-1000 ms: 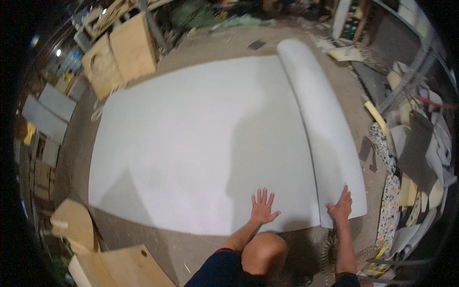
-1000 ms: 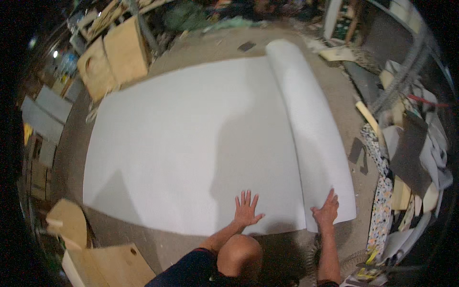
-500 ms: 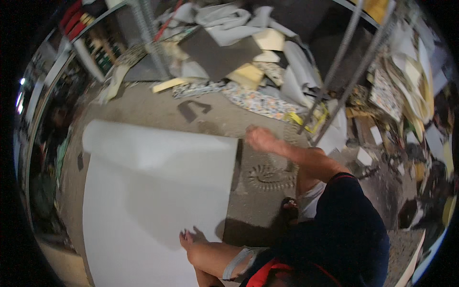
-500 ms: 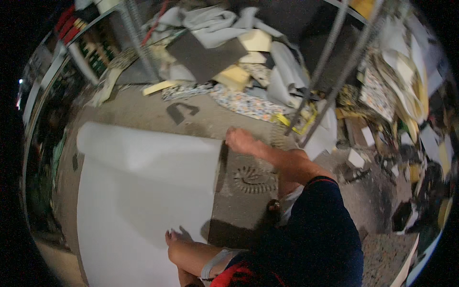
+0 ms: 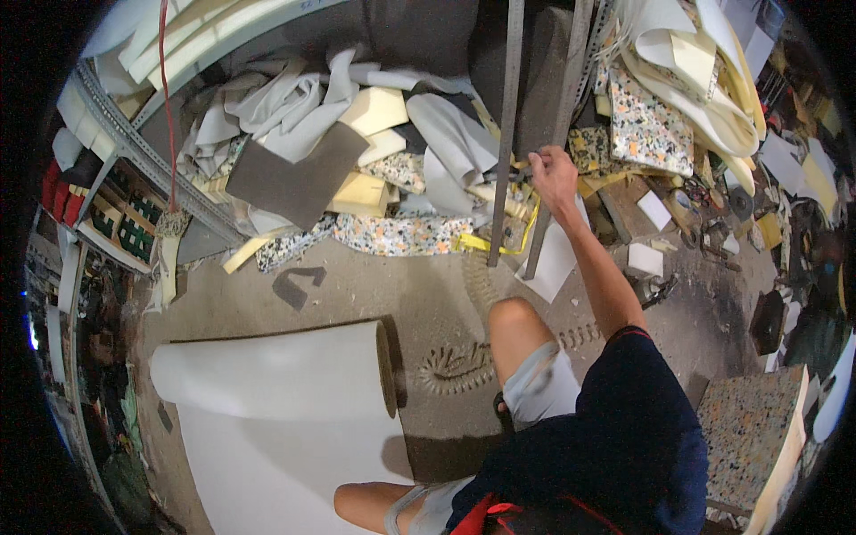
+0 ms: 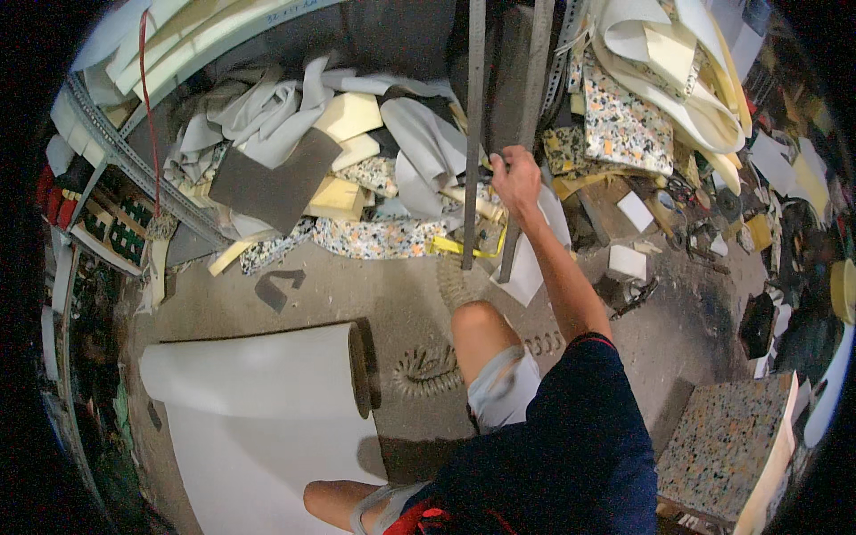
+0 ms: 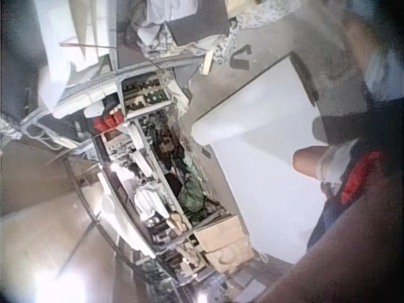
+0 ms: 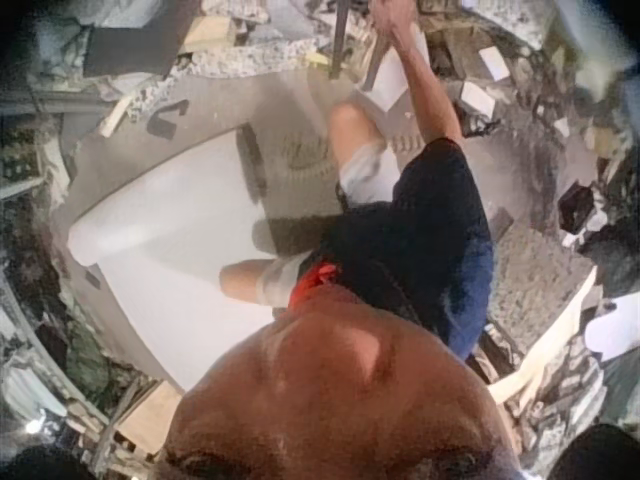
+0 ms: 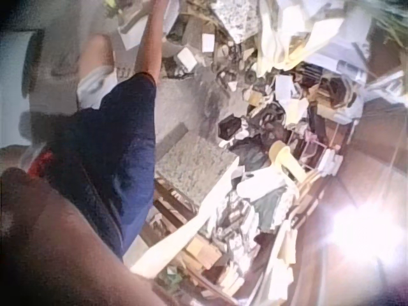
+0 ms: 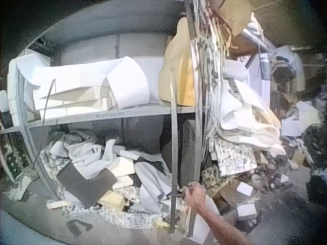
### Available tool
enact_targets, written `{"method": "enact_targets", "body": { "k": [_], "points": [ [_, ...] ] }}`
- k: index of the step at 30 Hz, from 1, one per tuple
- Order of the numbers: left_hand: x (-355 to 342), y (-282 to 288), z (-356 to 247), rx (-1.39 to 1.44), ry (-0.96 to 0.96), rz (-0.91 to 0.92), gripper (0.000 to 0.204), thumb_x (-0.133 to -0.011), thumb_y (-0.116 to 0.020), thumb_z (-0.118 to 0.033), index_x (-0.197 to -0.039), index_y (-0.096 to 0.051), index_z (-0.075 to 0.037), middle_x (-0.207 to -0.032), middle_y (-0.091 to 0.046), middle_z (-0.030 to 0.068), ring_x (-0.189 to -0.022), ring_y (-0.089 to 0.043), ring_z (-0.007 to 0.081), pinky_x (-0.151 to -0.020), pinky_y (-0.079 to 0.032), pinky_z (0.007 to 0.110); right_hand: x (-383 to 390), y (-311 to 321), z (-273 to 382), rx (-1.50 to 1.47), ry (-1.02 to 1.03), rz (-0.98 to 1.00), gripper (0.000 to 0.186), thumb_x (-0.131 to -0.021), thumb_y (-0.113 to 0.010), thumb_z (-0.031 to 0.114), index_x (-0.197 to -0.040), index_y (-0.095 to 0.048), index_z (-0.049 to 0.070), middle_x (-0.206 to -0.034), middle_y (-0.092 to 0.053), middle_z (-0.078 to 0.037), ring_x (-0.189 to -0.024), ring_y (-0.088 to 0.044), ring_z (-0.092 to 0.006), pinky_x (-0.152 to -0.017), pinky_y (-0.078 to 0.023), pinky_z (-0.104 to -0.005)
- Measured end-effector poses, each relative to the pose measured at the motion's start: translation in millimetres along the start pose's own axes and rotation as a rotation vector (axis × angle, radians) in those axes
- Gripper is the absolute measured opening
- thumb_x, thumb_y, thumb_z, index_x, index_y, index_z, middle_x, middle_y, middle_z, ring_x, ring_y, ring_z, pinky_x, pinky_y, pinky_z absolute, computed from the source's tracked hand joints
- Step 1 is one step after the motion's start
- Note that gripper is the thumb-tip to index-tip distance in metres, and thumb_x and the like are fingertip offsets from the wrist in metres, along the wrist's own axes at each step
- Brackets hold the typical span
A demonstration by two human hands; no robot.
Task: The person uses a hand saw and a metal ruler to shave the edges of a speckled board and a plain wooden board in a workshop. They then move the boards and unroll a large white sheet on the floor.
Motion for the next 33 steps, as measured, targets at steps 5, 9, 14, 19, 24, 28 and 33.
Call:
{"method": "enact_targets", "body": {
  "k": [5,9,14,19,24,28,33],
  "points": [
    [17,17,-60,-0.025,-0.040,0.016,0.061,-0.097,-0.064,-0.030,-0.144,-0.045,0.005,-0.144,-0.050,0.0232,-0.131,-0.049,0.0340,-0.111,-0.038,0.041,-44,20,-28,0.110,-0.110,-0.112,0.067,-0.084,-0.076,0.038,-0.131,-0.054,-0.005,-0.110,-0.066,-0.026,-0.094,-0.068,-0.0380,-0.083,-0.053,-0.0433],
    [22,41,-102,-0.011,-0.081,0.021,0.062,-0.097,-0.063,-0.031,-0.144,-0.045,0.005,-0.146,-0.049,0.0230,-0.133,-0.048,0.0340,-0.113,-0.036,0.041,-79,4,-44,-0.143,-0.193,-0.019,0.083,-0.082,-0.078,0.038,-0.141,-0.042,-0.008,-0.121,-0.062,-0.031,-0.109,-0.063,-0.0458,-0.092,-0.049,-0.0496],
    [27,71,-131,0.020,-0.118,0.047,0.062,-0.098,-0.062,-0.032,-0.144,-0.045,0.005,-0.148,-0.047,0.0227,-0.135,-0.046,0.0340,-0.116,-0.034,0.041,-97,-9,-52,-0.148,-0.242,-0.051,0.069,-0.086,-0.075,0.032,-0.136,-0.047,-0.005,-0.116,-0.065,-0.029,-0.108,-0.064,-0.0446,-0.091,-0.050,-0.0464],
    [32,80,-153,0.070,-0.187,0.080,0.061,-0.099,-0.062,-0.033,-0.143,-0.047,0.005,-0.149,-0.047,0.0227,-0.136,-0.045,0.0342,-0.117,-0.033,0.042,-89,9,-51,-0.208,-0.189,-0.163,0.045,-0.087,-0.074,0.023,-0.115,-0.053,-0.004,-0.101,-0.065,-0.025,-0.093,-0.064,-0.0417,-0.081,-0.050,-0.0462],
    [39,79,-182,0.126,-0.311,0.065,0.056,-0.100,-0.059,-0.032,-0.139,-0.051,0.006,-0.146,-0.050,0.0237,-0.133,-0.048,0.0365,-0.114,-0.038,0.043,-78,29,-25,-0.433,-0.168,-0.054,0.029,-0.087,-0.071,0.014,-0.100,-0.050,-0.001,-0.080,-0.062,-0.013,-0.066,-0.061,-0.0214,-0.060,-0.049,-0.0360],
    [33,66,-222,0.097,-0.494,0.151,0.057,-0.100,-0.058,-0.034,-0.140,-0.051,0.005,-0.147,-0.050,0.0220,-0.134,-0.047,0.0381,-0.115,-0.035,0.042,-79,47,45,-0.606,-0.015,-0.129,0.028,-0.087,-0.072,0.016,-0.096,-0.052,-0.001,-0.078,-0.065,-0.016,-0.065,-0.059,-0.0207,-0.063,-0.049,-0.0376],
    [32,33,-303,0.476,-0.737,0.211,0.047,-0.090,-0.071,-0.015,-0.130,-0.058,0.006,-0.125,-0.065,0.0191,-0.112,-0.064,0.0281,-0.091,-0.053,0.036,-78,50,122,-0.629,0.035,-0.122,0.027,-0.090,-0.070,0.016,-0.104,-0.057,-0.002,-0.080,-0.066,-0.019,-0.070,-0.064,-0.0282,-0.067,-0.050,-0.0392]
  ]
}}
Point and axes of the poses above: each hand's wrist, its own x-axis away from the middle knuckle, its own y-axis out of the back of the hand, z = x × y, the point moved 7 cm from there along -x, towards the middle knuckle
